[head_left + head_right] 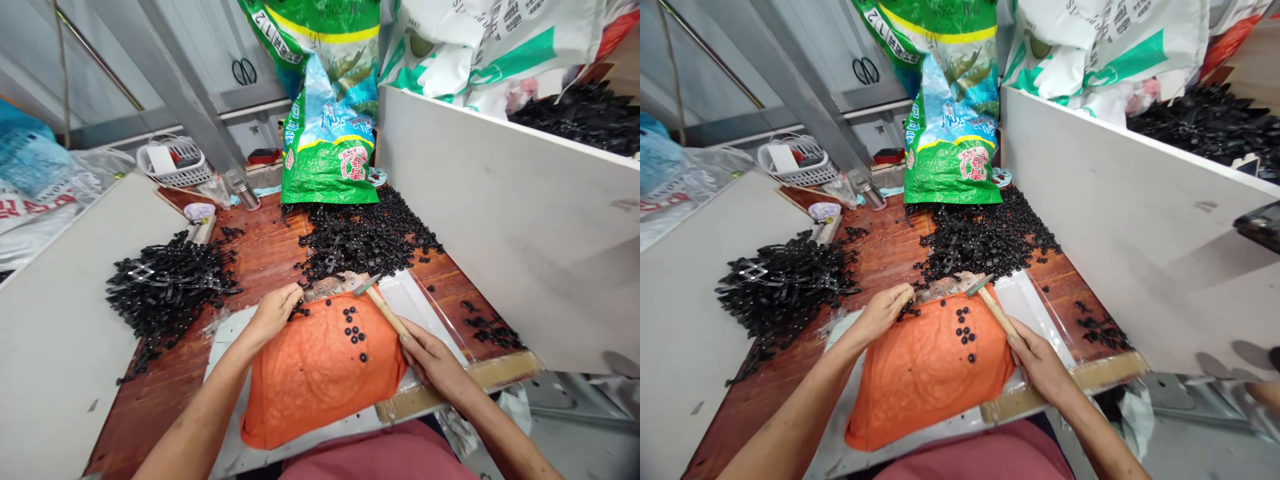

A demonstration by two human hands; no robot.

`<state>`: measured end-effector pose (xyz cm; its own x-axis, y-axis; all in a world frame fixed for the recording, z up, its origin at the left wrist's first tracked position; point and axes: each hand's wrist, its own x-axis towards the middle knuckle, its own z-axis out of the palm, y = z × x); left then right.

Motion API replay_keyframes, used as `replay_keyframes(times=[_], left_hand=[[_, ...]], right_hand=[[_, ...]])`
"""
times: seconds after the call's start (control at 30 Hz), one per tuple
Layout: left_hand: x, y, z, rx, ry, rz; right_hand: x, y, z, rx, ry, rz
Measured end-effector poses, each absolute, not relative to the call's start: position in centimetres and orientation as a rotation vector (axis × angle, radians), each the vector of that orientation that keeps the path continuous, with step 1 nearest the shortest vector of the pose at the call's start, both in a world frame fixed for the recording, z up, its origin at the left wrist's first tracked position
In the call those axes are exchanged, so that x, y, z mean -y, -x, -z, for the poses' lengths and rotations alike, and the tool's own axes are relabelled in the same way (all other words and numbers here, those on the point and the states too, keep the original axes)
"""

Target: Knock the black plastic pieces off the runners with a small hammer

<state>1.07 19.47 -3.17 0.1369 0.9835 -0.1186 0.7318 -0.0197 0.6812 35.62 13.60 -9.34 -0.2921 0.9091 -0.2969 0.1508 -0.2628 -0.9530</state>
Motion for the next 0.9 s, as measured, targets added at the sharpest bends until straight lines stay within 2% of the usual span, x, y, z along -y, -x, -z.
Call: replay_keyframes(times=[0.43,0.9], left_hand=[[-18.6,-3.6,6.0,-1.688,-1.863,-0.407],[-18.2,-4.7,5.4,-1.848,-1.903,-0.199]], right_hand=[[-13.6,-35.9,9.6,1.415,1.35,-1.628],[-13.7,-35.9,9.7,1.479,1.317,-1.584]])
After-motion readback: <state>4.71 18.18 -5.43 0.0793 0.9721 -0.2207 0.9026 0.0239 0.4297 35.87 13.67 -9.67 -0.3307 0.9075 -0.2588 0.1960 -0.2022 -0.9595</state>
